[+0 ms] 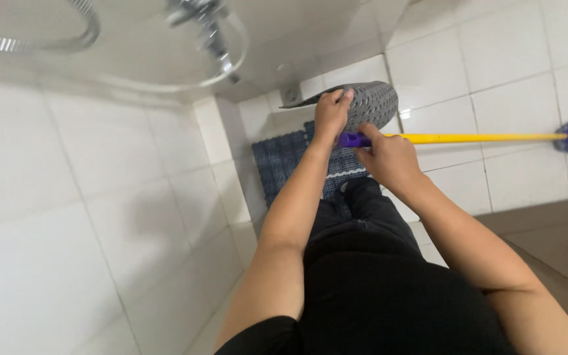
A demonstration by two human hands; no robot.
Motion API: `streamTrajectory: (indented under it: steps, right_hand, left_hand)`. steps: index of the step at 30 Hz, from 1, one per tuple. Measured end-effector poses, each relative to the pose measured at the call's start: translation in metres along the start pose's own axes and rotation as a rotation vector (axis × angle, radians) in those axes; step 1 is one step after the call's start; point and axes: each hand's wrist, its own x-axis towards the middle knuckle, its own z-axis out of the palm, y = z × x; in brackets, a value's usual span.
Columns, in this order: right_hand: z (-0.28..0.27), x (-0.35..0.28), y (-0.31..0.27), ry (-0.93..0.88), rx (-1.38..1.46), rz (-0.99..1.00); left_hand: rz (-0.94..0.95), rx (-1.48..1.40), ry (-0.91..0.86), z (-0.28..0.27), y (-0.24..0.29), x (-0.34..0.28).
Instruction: Mopping the tiled floor of a bathroom and moving bath mats.
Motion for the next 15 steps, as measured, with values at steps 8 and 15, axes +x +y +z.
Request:
streamTrajectory:
  steps: [8,15]
  right_hand:
    - [0.091,-0.003,-0.112,-0.169,-0.077,-0.261]
    - [0.128,0.000,-0.154,-0.176,-0.097,-0.248]
  left_hand:
    - [-0.179,-0.133,0.210,-0.167,-0.087,-0.049]
    - [-0.317,-0.665,0.420,-0.300,-0.090,-0.087]
